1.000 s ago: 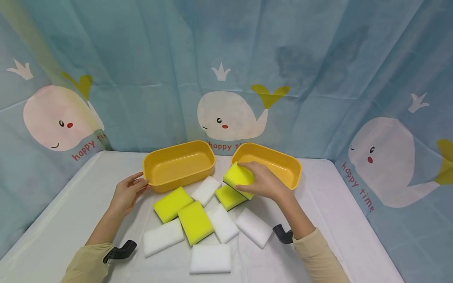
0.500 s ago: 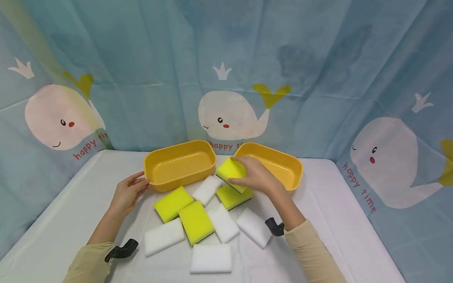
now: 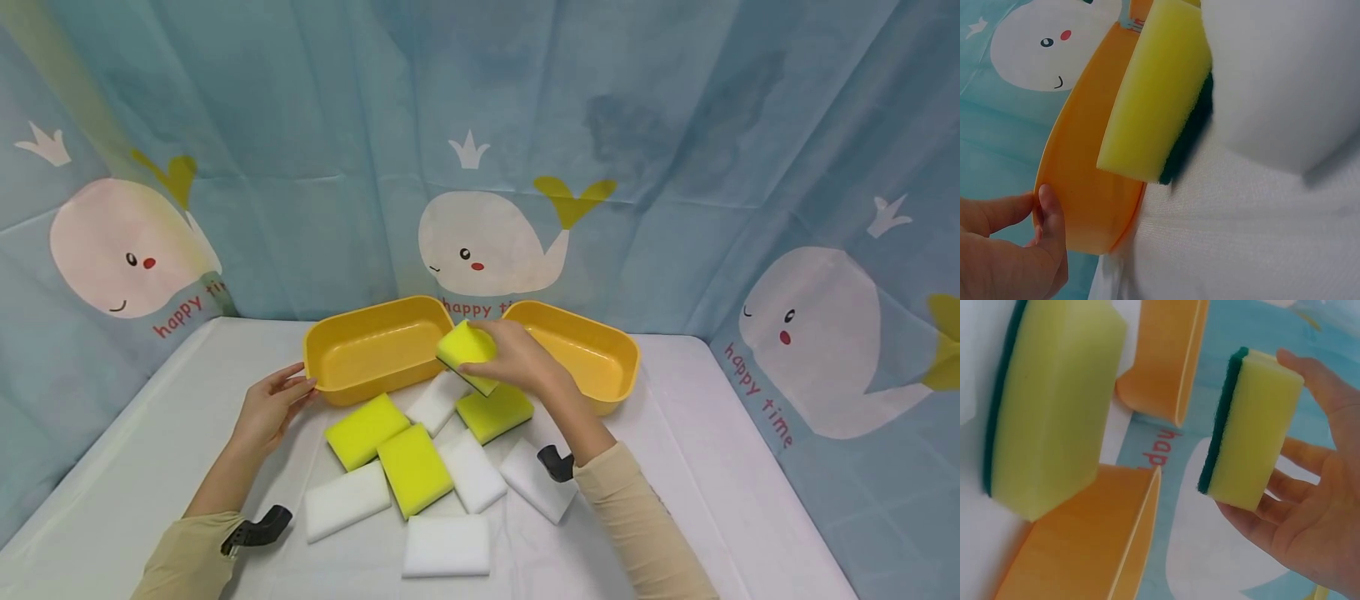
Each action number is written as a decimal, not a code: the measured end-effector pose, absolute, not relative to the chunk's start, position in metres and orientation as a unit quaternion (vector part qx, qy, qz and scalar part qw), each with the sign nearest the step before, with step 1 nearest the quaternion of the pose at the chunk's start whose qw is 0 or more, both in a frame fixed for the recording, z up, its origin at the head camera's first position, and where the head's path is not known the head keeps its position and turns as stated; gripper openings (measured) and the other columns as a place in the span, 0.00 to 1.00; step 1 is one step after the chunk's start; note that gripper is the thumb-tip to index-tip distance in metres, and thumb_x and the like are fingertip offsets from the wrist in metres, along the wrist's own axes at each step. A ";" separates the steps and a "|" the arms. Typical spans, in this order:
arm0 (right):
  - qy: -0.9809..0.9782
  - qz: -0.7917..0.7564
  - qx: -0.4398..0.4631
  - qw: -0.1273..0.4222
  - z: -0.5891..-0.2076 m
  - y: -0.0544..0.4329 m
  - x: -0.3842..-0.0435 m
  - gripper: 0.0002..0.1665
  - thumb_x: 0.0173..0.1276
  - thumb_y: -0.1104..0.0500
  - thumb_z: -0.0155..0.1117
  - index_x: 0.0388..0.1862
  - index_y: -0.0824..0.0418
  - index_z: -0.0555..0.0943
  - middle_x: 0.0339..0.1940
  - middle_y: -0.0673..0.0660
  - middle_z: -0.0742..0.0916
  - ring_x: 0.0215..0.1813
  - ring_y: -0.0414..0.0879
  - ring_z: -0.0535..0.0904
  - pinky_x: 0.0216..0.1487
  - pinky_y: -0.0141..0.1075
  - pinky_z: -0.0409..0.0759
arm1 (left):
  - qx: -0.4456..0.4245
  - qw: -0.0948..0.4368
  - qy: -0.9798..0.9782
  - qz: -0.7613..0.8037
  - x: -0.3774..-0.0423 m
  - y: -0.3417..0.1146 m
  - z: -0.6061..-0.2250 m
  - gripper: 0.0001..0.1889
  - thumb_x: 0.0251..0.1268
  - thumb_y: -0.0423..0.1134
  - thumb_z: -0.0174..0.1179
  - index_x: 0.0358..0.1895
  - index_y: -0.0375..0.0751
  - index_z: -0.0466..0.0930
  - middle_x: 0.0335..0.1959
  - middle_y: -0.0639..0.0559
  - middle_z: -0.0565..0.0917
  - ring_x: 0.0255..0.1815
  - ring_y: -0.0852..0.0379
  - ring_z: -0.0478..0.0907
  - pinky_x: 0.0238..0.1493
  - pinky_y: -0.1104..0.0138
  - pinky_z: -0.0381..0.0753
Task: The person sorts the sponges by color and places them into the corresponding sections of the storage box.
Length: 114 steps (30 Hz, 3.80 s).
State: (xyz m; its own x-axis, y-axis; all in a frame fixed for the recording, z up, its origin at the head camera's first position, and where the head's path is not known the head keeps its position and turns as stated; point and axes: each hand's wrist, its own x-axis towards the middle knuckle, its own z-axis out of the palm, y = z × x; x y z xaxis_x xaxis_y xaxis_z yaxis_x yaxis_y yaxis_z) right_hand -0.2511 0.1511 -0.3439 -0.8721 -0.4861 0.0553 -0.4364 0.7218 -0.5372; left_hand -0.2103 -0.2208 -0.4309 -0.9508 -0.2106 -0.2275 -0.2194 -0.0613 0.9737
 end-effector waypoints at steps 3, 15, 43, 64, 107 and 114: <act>0.927 -0.276 -0.248 0.046 -0.344 0.145 -0.255 0.45 0.70 0.48 0.76 0.80 0.63 0.71 0.75 0.63 0.78 0.73 0.60 0.74 0.74 0.56 0.75 | -0.159 0.005 0.686 0.710 -0.210 -0.221 -0.431 0.34 0.80 0.30 0.58 0.83 0.33 0.57 0.48 0.52 0.75 0.37 0.70 0.83 0.57 0.72 0.85; 0.928 -0.265 -0.259 0.049 -0.350 0.123 -0.269 0.44 0.71 0.48 0.75 0.79 0.65 0.71 0.76 0.63 0.77 0.77 0.61 0.71 0.78 0.56 0.71 | -0.162 0.010 0.686 0.710 -0.211 -0.222 -0.433 0.34 0.79 0.31 0.59 0.83 0.34 0.57 0.47 0.54 0.76 0.38 0.69 0.83 0.58 0.72 0.85; 0.945 -0.229 -0.230 0.049 -0.348 0.079 -0.296 0.47 0.74 0.41 0.70 0.81 0.65 0.67 0.73 0.63 0.80 0.68 0.57 0.77 0.70 0.50 0.79 | -0.165 0.004 0.681 0.713 -0.212 -0.221 -0.433 0.34 0.79 0.30 0.59 0.83 0.33 0.58 0.46 0.54 0.76 0.37 0.69 0.83 0.56 0.72 0.86; 0.950 -0.233 -0.197 0.060 -0.348 0.048 -0.317 0.46 0.75 0.39 0.68 0.79 0.65 0.70 0.57 0.61 0.84 0.50 0.51 0.79 0.52 0.42 0.82 | -0.174 0.004 0.680 0.712 -0.213 -0.221 -0.434 0.35 0.79 0.31 0.60 0.83 0.34 0.58 0.45 0.54 0.77 0.37 0.69 0.83 0.56 0.72 0.85; 0.956 -0.260 -0.128 0.039 -0.380 0.036 -0.332 0.51 0.71 0.35 0.70 0.79 0.66 0.68 0.73 0.65 0.78 0.72 0.60 0.76 0.72 0.51 0.78 | -0.173 -0.005 0.682 0.711 -0.212 -0.218 -0.434 0.33 0.79 0.31 0.59 0.82 0.33 0.60 0.44 0.54 0.76 0.36 0.68 0.83 0.53 0.75 0.86; 0.946 -0.289 -0.146 0.023 -0.373 0.039 -0.332 0.47 0.73 0.39 0.71 0.78 0.67 0.70 0.75 0.65 0.78 0.74 0.61 0.74 0.74 0.52 0.76 | -0.177 -0.004 0.683 0.709 -0.213 -0.219 -0.433 0.33 0.79 0.31 0.59 0.82 0.34 0.60 0.45 0.53 0.76 0.36 0.69 0.83 0.53 0.75 0.86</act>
State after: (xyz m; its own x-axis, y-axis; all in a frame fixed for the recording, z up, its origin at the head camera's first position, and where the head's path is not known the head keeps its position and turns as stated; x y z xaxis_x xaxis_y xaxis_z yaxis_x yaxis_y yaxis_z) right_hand -0.3322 0.0395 -0.3733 -0.9561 -0.2904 0.0402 -0.2634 0.7907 -0.5527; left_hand -0.2130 -0.2189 -0.4335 -0.9373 -0.2473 -0.2455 -0.2361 -0.0671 0.9694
